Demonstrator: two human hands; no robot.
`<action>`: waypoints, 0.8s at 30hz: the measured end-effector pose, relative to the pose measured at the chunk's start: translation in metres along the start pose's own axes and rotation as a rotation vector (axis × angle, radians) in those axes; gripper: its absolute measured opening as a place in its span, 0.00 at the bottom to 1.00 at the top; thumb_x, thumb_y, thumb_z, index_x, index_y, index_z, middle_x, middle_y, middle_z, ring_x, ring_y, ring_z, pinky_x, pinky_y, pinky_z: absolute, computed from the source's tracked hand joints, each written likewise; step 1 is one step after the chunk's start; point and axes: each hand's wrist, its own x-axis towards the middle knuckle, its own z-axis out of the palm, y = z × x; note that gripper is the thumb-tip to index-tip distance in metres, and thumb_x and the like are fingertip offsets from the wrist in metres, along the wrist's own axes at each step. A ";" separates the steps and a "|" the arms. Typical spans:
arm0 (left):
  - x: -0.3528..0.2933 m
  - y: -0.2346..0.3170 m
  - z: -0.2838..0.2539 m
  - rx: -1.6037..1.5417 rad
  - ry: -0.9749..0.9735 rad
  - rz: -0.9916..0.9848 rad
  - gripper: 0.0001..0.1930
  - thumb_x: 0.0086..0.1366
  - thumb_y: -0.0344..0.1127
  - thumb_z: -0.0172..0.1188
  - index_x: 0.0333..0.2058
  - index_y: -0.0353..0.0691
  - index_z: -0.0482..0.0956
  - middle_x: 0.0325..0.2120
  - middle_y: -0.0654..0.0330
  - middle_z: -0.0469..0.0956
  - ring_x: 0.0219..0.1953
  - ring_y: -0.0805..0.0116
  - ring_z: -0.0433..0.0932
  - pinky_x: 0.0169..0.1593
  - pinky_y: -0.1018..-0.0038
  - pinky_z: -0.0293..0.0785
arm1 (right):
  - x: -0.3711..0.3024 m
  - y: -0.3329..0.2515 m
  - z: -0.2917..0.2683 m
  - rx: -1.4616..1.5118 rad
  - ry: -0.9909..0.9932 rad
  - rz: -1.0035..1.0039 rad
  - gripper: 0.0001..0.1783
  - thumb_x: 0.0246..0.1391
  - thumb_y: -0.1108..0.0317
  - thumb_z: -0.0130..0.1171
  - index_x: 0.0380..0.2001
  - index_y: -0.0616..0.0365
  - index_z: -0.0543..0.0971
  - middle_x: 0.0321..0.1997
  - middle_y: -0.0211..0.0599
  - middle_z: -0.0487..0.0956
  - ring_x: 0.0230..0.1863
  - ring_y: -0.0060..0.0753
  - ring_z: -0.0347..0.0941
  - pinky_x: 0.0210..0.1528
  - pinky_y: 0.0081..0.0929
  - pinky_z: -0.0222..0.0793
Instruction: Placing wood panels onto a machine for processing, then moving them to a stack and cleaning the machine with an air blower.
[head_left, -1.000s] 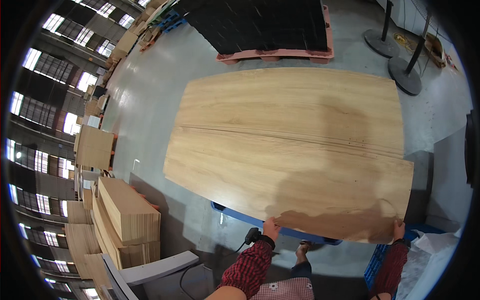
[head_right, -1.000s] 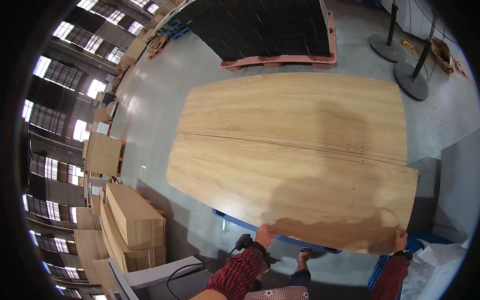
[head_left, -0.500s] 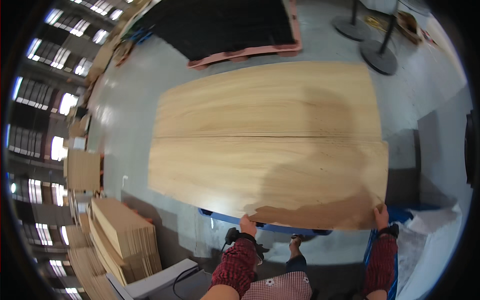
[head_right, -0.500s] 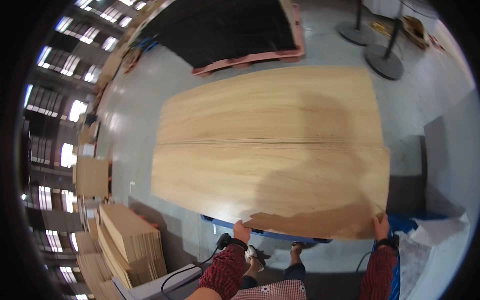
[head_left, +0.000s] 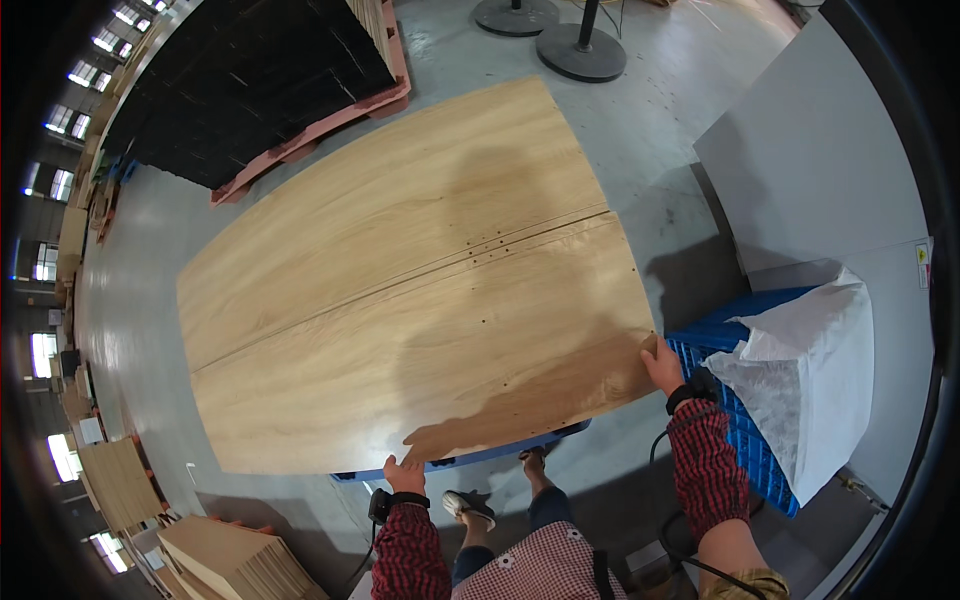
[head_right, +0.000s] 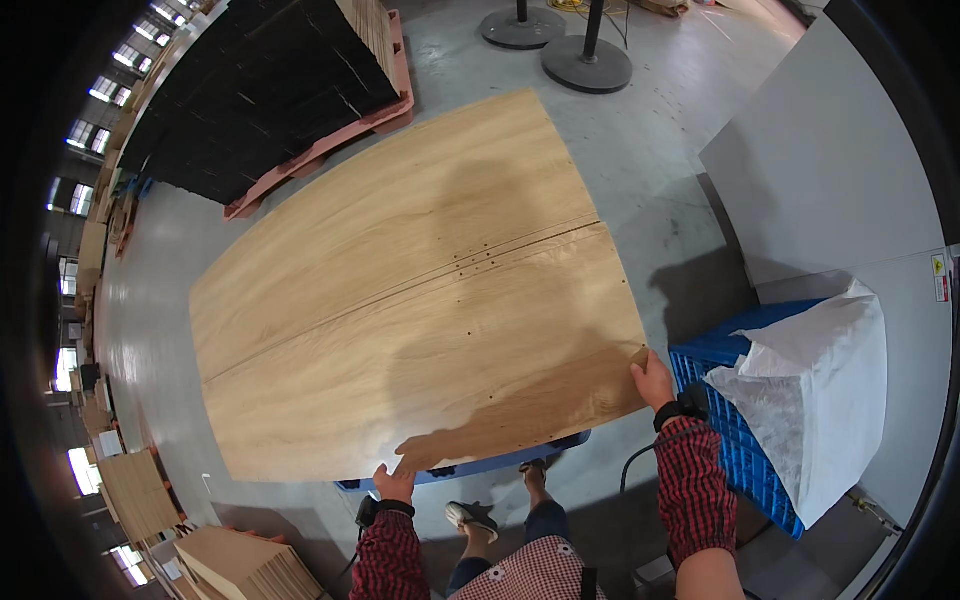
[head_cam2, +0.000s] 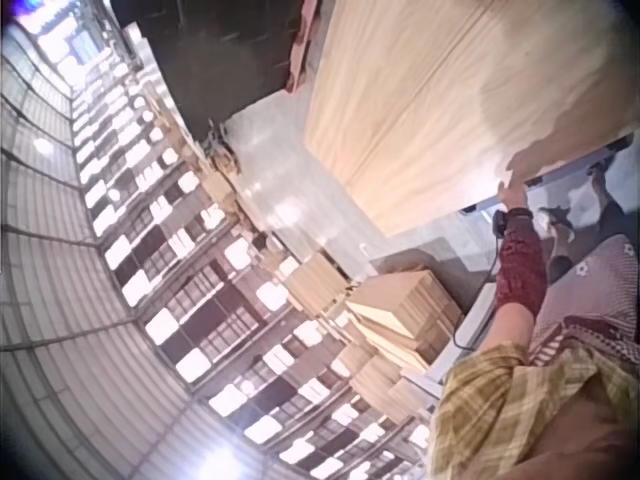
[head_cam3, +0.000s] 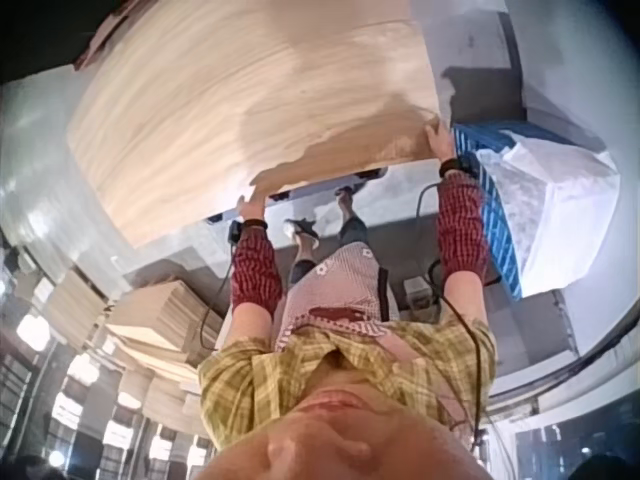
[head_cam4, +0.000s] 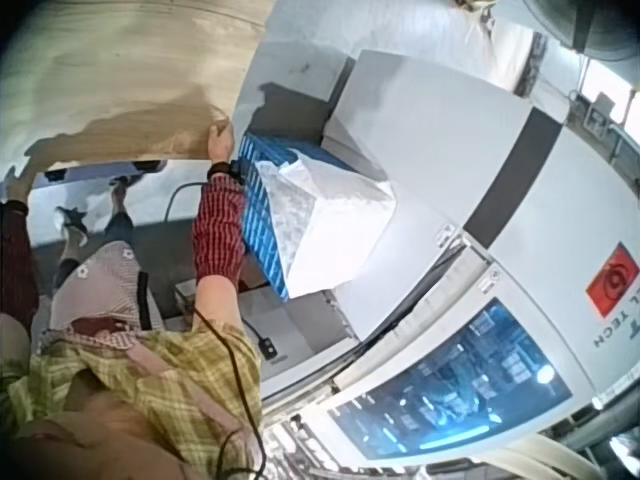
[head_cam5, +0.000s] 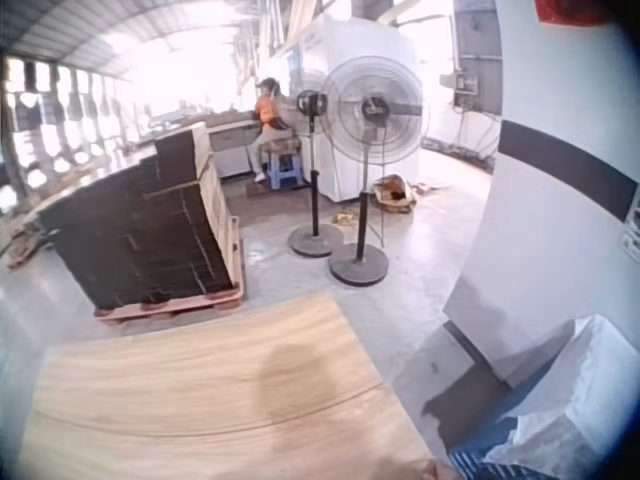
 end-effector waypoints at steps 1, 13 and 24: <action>0.001 0.000 -0.004 0.004 0.001 0.005 0.34 0.58 0.48 0.39 0.53 0.23 0.47 0.55 0.42 0.53 0.57 0.51 0.54 0.59 0.63 0.51 | 0.001 -0.003 0.003 -0.015 0.014 0.004 0.22 0.45 0.63 0.54 0.42 0.64 0.66 0.36 0.56 0.73 0.41 0.56 0.68 0.43 0.41 0.63; 0.016 -0.001 -0.006 -0.060 0.003 0.003 0.32 0.59 0.45 0.37 0.53 0.23 0.46 0.54 0.41 0.52 0.57 0.50 0.54 0.59 0.61 0.51 | 0.016 -0.006 0.012 -0.098 0.012 0.035 0.19 0.46 0.63 0.53 0.39 0.64 0.66 0.35 0.57 0.72 0.40 0.57 0.67 0.40 0.43 0.63; 0.019 -0.009 0.007 0.084 0.087 0.000 0.25 0.59 0.45 0.41 0.46 0.28 0.61 0.47 0.45 0.65 0.51 0.52 0.63 0.55 0.63 0.56 | 0.045 0.035 -0.001 -0.237 -0.108 -0.003 0.25 0.51 0.61 0.48 0.48 0.65 0.59 0.40 0.61 0.71 0.43 0.60 0.66 0.45 0.43 0.61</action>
